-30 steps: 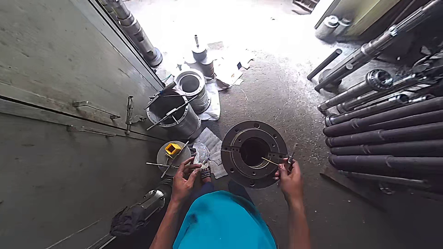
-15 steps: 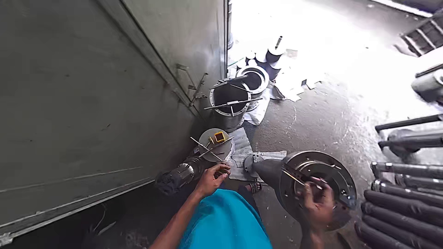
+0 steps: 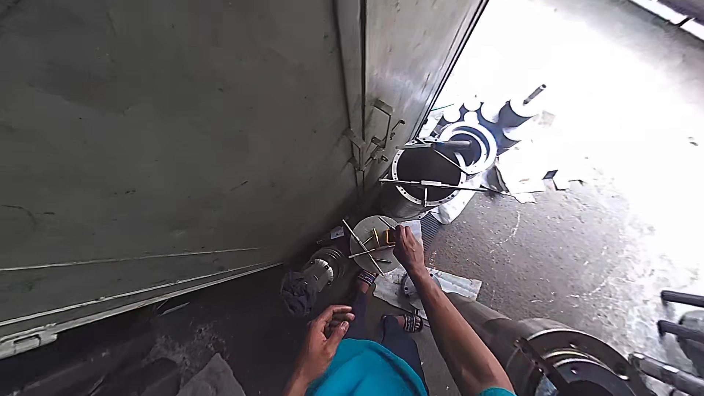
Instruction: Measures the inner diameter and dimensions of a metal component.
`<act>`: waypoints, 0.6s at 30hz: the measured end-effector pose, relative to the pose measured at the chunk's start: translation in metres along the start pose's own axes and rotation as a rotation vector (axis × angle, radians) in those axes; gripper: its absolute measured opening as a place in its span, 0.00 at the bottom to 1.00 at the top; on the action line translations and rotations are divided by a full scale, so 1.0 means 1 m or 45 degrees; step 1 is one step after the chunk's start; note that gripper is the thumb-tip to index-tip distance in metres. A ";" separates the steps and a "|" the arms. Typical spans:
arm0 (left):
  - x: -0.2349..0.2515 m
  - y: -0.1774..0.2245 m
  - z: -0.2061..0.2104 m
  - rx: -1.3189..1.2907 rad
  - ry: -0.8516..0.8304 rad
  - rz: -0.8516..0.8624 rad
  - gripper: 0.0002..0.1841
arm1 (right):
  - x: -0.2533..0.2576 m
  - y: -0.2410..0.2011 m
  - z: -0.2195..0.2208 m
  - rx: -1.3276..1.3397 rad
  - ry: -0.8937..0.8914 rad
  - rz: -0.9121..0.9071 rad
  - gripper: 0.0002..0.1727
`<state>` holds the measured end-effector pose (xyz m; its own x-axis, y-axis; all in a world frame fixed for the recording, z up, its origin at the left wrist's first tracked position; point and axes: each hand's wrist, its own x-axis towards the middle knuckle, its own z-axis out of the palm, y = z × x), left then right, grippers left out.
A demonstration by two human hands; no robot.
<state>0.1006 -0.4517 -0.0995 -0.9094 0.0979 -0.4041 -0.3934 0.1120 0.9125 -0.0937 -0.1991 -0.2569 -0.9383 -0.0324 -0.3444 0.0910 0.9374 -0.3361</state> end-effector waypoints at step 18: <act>0.014 -0.020 -0.001 -0.005 -0.047 -0.127 0.17 | -0.016 0.008 -0.014 0.400 0.347 0.046 0.19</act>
<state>0.0957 -0.4537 -0.1228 -0.8603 0.1226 -0.4948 -0.4822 0.1192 0.8679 -0.0825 -0.1860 -0.2419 -0.9828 0.1312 -0.1301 0.1832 0.7836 -0.5936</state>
